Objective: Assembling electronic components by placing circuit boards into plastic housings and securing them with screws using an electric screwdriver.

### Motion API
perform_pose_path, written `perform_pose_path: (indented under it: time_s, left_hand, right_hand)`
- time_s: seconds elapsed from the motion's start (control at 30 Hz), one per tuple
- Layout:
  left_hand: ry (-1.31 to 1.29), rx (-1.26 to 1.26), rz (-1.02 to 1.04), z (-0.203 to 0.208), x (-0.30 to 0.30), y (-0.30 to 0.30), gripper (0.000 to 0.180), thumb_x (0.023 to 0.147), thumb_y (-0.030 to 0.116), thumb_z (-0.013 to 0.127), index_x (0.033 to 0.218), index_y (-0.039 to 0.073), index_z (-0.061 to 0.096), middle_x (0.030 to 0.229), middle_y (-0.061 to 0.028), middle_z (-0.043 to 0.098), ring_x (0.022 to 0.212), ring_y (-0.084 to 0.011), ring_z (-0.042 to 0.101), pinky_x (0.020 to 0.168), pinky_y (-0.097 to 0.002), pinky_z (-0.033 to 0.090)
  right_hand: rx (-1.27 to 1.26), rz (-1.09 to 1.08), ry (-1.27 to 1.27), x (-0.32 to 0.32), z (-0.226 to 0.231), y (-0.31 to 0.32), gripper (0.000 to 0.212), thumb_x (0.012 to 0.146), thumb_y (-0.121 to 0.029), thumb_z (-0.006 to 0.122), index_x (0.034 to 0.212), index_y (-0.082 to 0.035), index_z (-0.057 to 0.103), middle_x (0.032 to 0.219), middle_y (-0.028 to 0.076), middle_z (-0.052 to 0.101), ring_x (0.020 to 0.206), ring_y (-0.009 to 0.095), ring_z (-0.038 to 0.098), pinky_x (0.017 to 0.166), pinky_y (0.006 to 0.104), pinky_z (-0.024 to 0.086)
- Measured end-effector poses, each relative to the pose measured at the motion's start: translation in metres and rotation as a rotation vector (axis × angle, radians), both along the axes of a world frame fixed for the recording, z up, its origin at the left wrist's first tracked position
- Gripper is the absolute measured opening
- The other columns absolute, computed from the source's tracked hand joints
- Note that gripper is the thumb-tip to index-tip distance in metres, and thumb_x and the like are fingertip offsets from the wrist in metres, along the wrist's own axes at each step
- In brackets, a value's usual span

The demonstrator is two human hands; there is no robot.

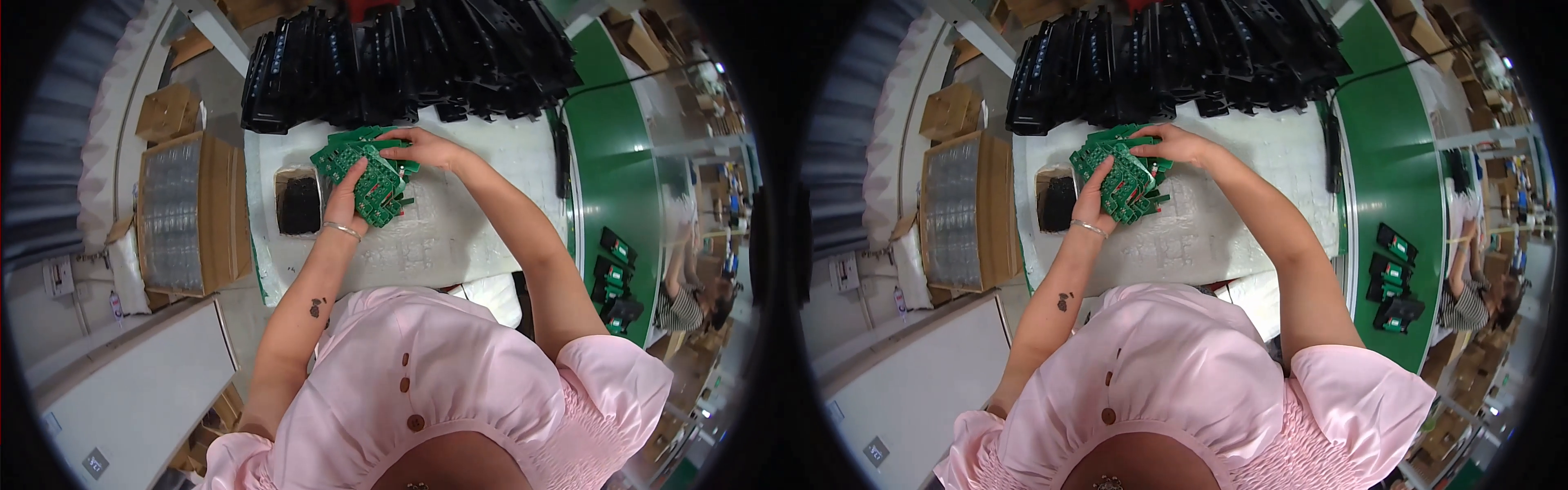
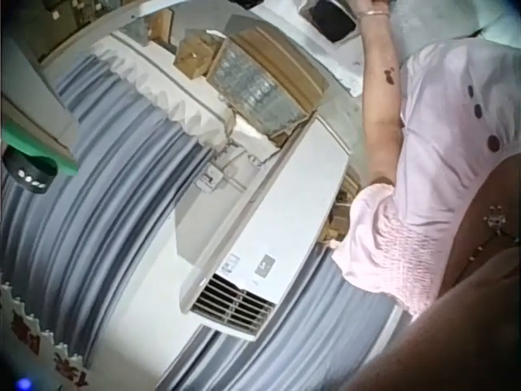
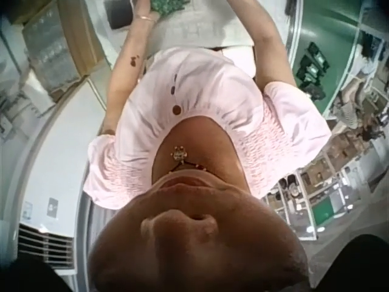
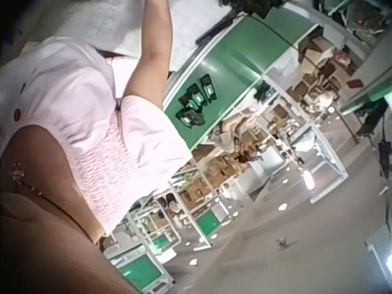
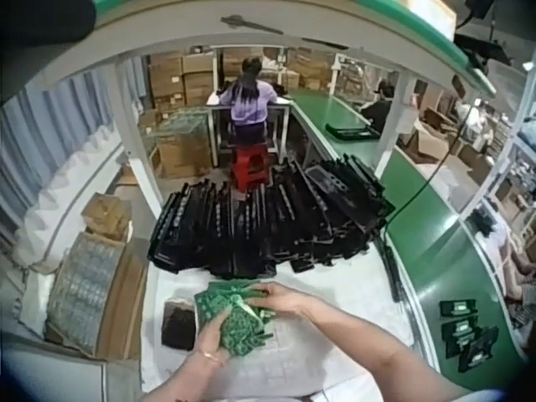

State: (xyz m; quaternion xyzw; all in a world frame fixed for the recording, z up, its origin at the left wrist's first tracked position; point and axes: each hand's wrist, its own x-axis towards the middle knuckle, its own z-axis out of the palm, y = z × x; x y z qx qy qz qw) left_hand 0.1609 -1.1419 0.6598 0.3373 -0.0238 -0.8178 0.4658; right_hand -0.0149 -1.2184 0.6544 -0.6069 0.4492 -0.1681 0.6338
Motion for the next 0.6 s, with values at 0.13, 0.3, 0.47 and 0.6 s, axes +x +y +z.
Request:
perform_pose_path:
  time_s: [0.13, 0.3, 0.47, 0.6]
  left_hand:
    - [0.035, 0.001, -0.058, 0.009, -0.004, -0.002, 0.039, 0.081, 0.022, 0.061, 0.115, 0.010, 0.046, 0.102, -0.0110, 0.057, 0.087, -0.0279, 0.060, 0.061, -0.0497, 0.053]
    - [-0.161, 0.100, 0.008, 0.007, 0.001, -0.009, 0.037, 0.078, 0.016, 0.065, 0.111, 0.008, 0.050, 0.102, -0.0088, 0.059, 0.088, -0.0237, 0.060, 0.076, -0.0389, 0.052]
    - [-0.149, 0.029, -0.068, 0.020, 0.010, -0.006, 0.033, 0.082, 0.021, 0.059, 0.111, 0.006, 0.052, 0.102, -0.0091, 0.060, 0.089, -0.0231, 0.060, 0.078, -0.0387, 0.050]
    - [-0.167, 0.047, -0.127, 0.034, 0.010, -0.003, 0.033, 0.083, 0.022, 0.058, 0.112, 0.006, 0.052, 0.105, -0.0095, 0.059, 0.094, -0.0219, 0.057, 0.083, -0.0347, 0.046]
  right_hand:
    - [-0.581, -0.026, 0.355, -0.006, 0.001, 0.010, 0.039, 0.076, -0.027, 0.064, 0.108, -0.005, 0.057, 0.101, 0.014, 0.057, 0.100, 0.028, 0.052, 0.088, 0.0336, 0.041]
    - [-0.700, -0.151, 0.261, -0.010, 0.017, 0.036, 0.043, 0.075, -0.021, 0.063, 0.115, -0.006, 0.051, 0.114, 0.016, 0.047, 0.107, 0.032, 0.047, 0.089, 0.0354, 0.040]
    - [-0.782, -0.169, 0.162, 0.003, 0.072, 0.097, 0.059, 0.070, -0.020, 0.067, 0.123, -0.011, 0.043, 0.124, 0.013, 0.040, 0.115, 0.033, 0.040, 0.093, 0.0382, 0.037]
    - [-0.992, 0.044, 0.333, 0.024, 0.067, 0.136, 0.074, 0.060, -0.020, 0.073, 0.126, -0.016, 0.040, 0.133, 0.010, 0.033, 0.121, 0.031, 0.033, 0.098, 0.0443, 0.030]
